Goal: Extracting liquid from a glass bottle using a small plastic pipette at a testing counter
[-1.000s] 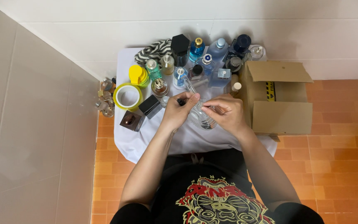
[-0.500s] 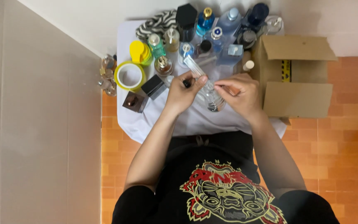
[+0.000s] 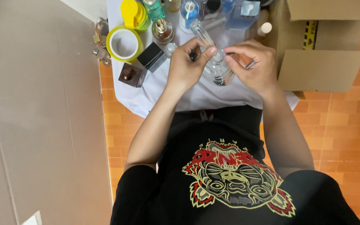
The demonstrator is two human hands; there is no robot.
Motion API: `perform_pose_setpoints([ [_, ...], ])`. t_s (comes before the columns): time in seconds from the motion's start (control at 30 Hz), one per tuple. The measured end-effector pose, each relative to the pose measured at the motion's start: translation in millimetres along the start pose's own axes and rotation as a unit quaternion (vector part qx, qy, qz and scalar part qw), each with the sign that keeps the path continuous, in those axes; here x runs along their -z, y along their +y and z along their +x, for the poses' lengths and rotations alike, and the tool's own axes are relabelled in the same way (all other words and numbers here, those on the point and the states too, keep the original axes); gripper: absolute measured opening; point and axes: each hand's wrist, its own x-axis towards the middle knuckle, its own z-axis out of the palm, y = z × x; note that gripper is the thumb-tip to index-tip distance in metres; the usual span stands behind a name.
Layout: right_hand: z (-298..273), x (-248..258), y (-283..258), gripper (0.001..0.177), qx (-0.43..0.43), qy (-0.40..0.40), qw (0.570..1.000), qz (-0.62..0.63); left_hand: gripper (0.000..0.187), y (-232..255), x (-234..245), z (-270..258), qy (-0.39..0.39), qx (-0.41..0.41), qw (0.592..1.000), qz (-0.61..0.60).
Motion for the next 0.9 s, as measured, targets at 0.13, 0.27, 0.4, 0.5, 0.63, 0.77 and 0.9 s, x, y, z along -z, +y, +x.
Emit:
perform_pose_setpoints([
  [0.13, -0.6, 0.5, -0.6, 0.01, 0.006, -0.007, 1.0, 0.014, 0.009, 1.3, -2.2, -1.8, 0.005, 0.008, 0.999, 0.035],
  [0.27, -1.3, 0.4, -1.2, 0.013, 0.007, -0.008, 1.0, 0.029, 0.018, 8.5, -2.0, -3.6, -0.002, 0.017, 0.995, 0.097],
  [0.4, -2.1, 0.5, -0.9, 0.013, 0.005, -0.009, 1.0, 0.025, 0.031, 18.1, -0.7, -4.8, 0.003, -0.012, 0.984, 0.176],
  [0.5, -0.8, 1.4, -2.8, 0.013, 0.013, -0.01, 1.0, 0.021, 0.036, 17.8, 1.2, -3.1, 0.0, -0.001, 0.981, 0.193],
  [0.63, -1.2, 1.9, -2.2, 0.011, 0.007, -0.009, 1.0, 0.026, 0.023, 15.2, 7.0, -0.2, -0.019, -0.016, 0.988, 0.154],
  [0.77, -0.4, 2.0, -2.6, 0.009, 0.009, -0.009, 1.0, 0.024, 0.014, 0.5, 4.5, 3.0, -0.01, -0.013, 0.998, 0.053],
  [0.9, -0.1, 1.2, -2.6, 0.01, 0.012, 0.0, 1.0, 0.028, 0.013, -8.3, 1.8, 4.2, -0.01, -0.01, 1.0, -0.021],
])
